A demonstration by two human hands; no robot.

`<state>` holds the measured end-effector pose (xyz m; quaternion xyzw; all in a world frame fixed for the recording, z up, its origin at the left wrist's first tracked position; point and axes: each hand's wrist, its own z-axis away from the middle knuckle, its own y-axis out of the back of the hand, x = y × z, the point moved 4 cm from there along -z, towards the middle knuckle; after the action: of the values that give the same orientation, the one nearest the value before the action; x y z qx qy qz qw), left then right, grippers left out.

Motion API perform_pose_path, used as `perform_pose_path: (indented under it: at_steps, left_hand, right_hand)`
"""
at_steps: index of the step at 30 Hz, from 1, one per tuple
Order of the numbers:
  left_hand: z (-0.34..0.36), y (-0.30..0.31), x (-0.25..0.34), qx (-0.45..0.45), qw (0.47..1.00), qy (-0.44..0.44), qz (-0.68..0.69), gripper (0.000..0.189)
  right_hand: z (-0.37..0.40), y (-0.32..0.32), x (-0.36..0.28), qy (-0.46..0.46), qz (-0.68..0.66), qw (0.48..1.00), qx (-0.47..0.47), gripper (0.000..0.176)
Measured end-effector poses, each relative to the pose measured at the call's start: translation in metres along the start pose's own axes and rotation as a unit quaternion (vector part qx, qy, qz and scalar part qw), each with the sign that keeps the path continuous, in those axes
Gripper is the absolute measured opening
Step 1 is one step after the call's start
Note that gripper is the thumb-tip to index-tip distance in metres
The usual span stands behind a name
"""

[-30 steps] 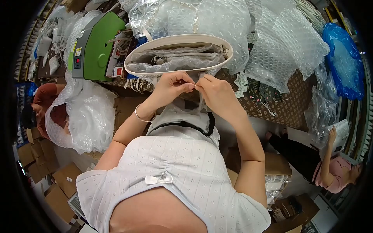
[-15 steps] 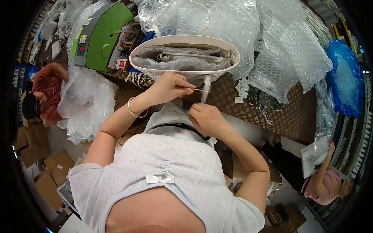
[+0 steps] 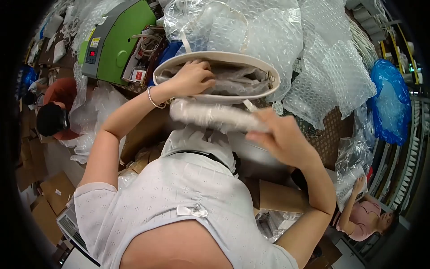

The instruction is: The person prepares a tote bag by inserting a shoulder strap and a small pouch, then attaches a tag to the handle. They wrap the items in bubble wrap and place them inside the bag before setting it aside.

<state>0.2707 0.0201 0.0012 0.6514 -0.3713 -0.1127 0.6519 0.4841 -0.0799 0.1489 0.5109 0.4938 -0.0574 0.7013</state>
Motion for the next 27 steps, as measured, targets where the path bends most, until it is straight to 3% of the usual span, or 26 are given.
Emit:
perform_pose_path:
  at_steps: [1, 3, 5, 6, 8, 9, 10, 11, 13, 15, 16, 18, 19, 21, 22, 23, 25, 26, 27]
  left_hand:
    - [0.006, -0.015, -0.005, 0.013, 0.996, -0.015, 0.081, 0.024]
    - [0.016, -0.021, -0.01, 0.026, 0.985, -0.037, 0.165, 0.027]
    - [0.034, -0.035, -0.003, -0.218, 0.936, -0.071, 0.267, 0.033]
    - [0.042, -0.028, 0.0, -0.22, 0.935, -0.076, 0.268, 0.033]
    - [0.054, 0.005, 0.016, -0.091, 0.948, -0.162, 0.258, 0.036]
    - [0.058, 0.015, 0.018, -0.024, 0.946, -0.201, 0.252, 0.038]
    - [0.061, 0.011, 0.015, -0.024, 0.945, -0.202, 0.258, 0.038]
    - [0.066, -0.001, 0.011, -0.07, 0.949, -0.186, 0.246, 0.039]
    - [0.074, -0.021, 0.003, -0.161, 0.95, -0.155, 0.217, 0.04]
    - [0.076, -0.017, -0.002, -0.173, 0.953, -0.174, 0.177, 0.037]
    - [0.075, -0.012, -0.003, -0.182, 0.955, -0.194, 0.134, 0.035]
    - [0.069, 0.01, -0.001, -0.192, 0.953, -0.217, 0.089, 0.033]
    - [0.062, 0.032, -0.004, -0.235, 0.959, -0.142, 0.071, 0.03]
    - [0.054, 0.062, -0.016, -0.311, 0.95, 0.016, 0.03, 0.025]
    - [0.053, 0.061, -0.019, -0.308, 0.951, 0.017, 0.03, 0.025]
    - [0.047, 0.062, -0.02, -0.201, 0.977, -0.005, 0.075, 0.023]
    - [0.043, 0.061, -0.025, 0.024, 0.986, -0.045, 0.162, 0.022]
    - [0.039, 0.051, -0.027, 0.03, 0.985, -0.038, 0.166, 0.022]
    - [0.032, 0.029, -0.027, -0.093, 0.98, -0.038, 0.172, 0.024]
  right_hand:
    - [-0.014, 0.01, -0.004, -0.034, -0.037, 0.995, 0.084, 0.019]
    - [-0.052, 0.0, 0.02, -0.093, -0.012, 0.99, 0.104, 0.012]
    - [-0.082, -0.041, 0.04, -0.051, 0.184, 0.981, 0.041, 0.012]
    - [-0.089, -0.063, 0.045, -0.029, 0.249, 0.968, -0.012, 0.016]
    - [-0.094, -0.104, 0.067, -0.01, 0.313, 0.947, -0.071, 0.022]
    - [-0.093, -0.123, 0.087, -0.031, 0.416, 0.906, -0.066, 0.021]
    - [-0.095, -0.135, 0.095, -0.051, 0.513, 0.855, -0.061, 0.021]
    - [-0.106, -0.138, 0.094, -0.055, 0.512, 0.854, -0.066, 0.021]
    - [-0.14, -0.146, 0.117, -0.191, 0.535, 0.777, -0.272, 0.014]
    - [-0.169, -0.178, 0.177, -0.264, 0.693, 0.636, -0.213, 0.014]
    - [-0.187, -0.18, 0.185, -0.269, 0.69, 0.637, -0.212, 0.014]
    - [-0.207, -0.182, 0.197, -0.321, 0.566, 0.709, -0.272, 0.024]
    - [-0.208, -0.178, 0.193, -0.324, 0.566, 0.709, -0.269, 0.024]
    - [-0.209, -0.163, 0.172, -0.299, 0.458, 0.817, -0.181, 0.019]
    - [-0.202, -0.155, 0.166, -0.288, 0.433, 0.839, -0.16, 0.018]
    - [-0.194, -0.146, 0.159, -0.275, 0.407, 0.86, -0.14, 0.017]
    - [-0.177, -0.134, 0.134, -0.052, 0.276, 0.956, -0.081, 0.02]
    - [-0.188, -0.11, 0.1, -0.106, 0.253, 0.949, -0.154, 0.023]
    - [-0.203, -0.079, 0.059, -0.158, 0.229, 0.934, -0.226, 0.027]
